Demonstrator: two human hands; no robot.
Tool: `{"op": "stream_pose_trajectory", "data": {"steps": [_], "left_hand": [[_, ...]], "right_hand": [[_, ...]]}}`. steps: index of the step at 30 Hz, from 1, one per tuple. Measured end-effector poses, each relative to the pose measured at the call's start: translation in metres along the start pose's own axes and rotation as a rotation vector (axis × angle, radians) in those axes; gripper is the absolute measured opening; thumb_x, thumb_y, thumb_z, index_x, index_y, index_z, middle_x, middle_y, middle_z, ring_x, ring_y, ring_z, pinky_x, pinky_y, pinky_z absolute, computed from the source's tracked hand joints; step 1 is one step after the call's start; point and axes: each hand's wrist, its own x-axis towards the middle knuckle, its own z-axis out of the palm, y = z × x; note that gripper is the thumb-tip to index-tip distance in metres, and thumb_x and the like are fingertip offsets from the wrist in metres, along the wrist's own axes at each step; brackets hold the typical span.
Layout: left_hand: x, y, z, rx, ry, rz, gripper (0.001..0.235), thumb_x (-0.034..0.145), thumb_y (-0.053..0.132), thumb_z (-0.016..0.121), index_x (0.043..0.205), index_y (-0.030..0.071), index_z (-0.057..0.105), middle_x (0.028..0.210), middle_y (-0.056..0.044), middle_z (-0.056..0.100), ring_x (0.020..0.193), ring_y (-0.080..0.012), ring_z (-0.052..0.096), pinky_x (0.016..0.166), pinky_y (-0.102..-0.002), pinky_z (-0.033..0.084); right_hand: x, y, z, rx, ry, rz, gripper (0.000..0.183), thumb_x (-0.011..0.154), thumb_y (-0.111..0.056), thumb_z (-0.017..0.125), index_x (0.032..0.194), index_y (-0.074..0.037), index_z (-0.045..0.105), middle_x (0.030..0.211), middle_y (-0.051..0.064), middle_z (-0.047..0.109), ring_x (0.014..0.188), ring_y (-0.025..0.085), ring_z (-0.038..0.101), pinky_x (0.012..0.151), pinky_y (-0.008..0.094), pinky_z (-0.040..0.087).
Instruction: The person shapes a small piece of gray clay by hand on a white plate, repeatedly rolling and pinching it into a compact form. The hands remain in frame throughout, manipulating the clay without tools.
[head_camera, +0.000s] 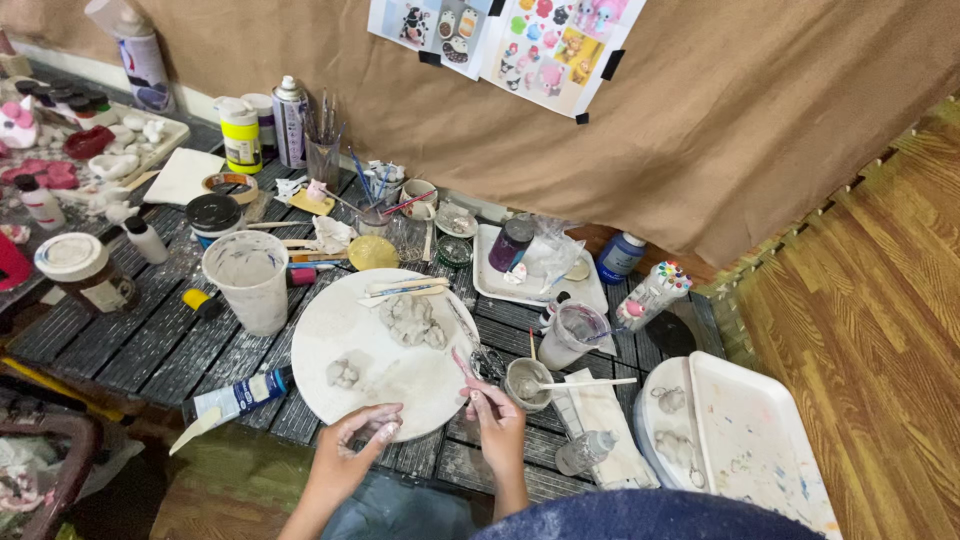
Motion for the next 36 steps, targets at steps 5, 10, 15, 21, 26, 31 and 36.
{"op": "stream_pose_trajectory", "data": {"steps": [5,10,15,21,26,31,36], "left_hand": [[0.002,0.0,-0.017,0.055,0.076,0.013,0.035,0.085,0.007,0.075,0.12,0.006,0.077,0.094,-0.006,0.082,0.074,-0.0097,0.068,0.069,-0.026,0.057],[0.002,-0.002,-0.05,0.063,0.251,0.141,0.024,0.086,0.005,0.074,0.11,0.001,0.076,0.095,-0.003,0.081,0.082,-0.0057,0.07,0.076,-0.023,0.056],[0.001,-0.006,-0.074,0.024,0.331,0.041,0.026,0.089,0.006,0.072,0.114,0.002,0.077,0.094,-0.005,0.079,0.08,-0.0074,0.067,0.074,-0.024,0.053],[0.006,-0.015,-0.081,0.047,0.351,0.047,0.022,0.093,0.008,0.068,0.112,0.001,0.077,0.094,-0.003,0.079,0.082,-0.0056,0.068,0.076,-0.022,0.054],[0.011,-0.015,-0.074,0.019,0.379,0.044,0.024,0.092,0.009,0.072,0.114,0.002,0.078,0.092,-0.006,0.079,0.078,-0.0074,0.065,0.073,-0.024,0.053],[0.004,0.004,-0.057,0.256,0.39,0.058,0.033,0.086,0.011,0.073,0.118,0.014,0.075,0.098,-0.002,0.08,0.078,-0.0091,0.071,0.072,-0.024,0.056],[-0.005,0.029,-0.006,0.572,0.113,0.172,0.033,0.078,0.019,0.079,0.111,0.019,0.079,0.115,-0.001,0.078,0.071,-0.0172,0.074,0.072,-0.031,0.057]], "right_hand": [[0.0,-0.002,-0.009,-0.081,0.035,-0.008,0.022,0.092,-0.003,0.073,0.113,0.003,0.078,0.089,0.008,0.076,0.066,0.006,0.057,0.057,0.02,0.047],[0.005,0.003,-0.004,-0.08,0.035,0.004,0.022,0.088,-0.003,0.074,0.109,0.002,0.074,0.085,0.006,0.075,0.063,0.006,0.059,0.056,0.02,0.048],[0.01,0.015,0.019,0.021,-0.017,0.057,0.013,0.097,-0.007,0.067,0.103,0.003,0.071,0.082,0.005,0.072,0.067,0.007,0.064,0.06,0.022,0.052],[0.006,0.004,0.045,-0.107,-0.143,-0.099,0.011,0.089,-0.001,0.074,0.1,0.002,0.073,0.088,0.003,0.073,0.077,0.005,0.066,0.071,0.021,0.054],[0.002,-0.006,0.047,-0.303,-0.113,-0.044,0.02,0.09,-0.002,0.07,0.109,-0.004,0.076,0.086,0.001,0.074,0.07,0.006,0.059,0.063,0.022,0.05],[-0.003,0.0,0.047,-0.271,-0.158,0.027,0.015,0.092,-0.004,0.071,0.107,-0.002,0.073,0.088,0.003,0.076,0.075,0.007,0.067,0.07,0.022,0.055],[-0.01,-0.011,0.032,-0.307,-0.085,-0.047,0.019,0.092,-0.002,0.066,0.108,-0.002,0.074,0.096,0.003,0.077,0.085,0.008,0.069,0.075,0.023,0.055]]}}
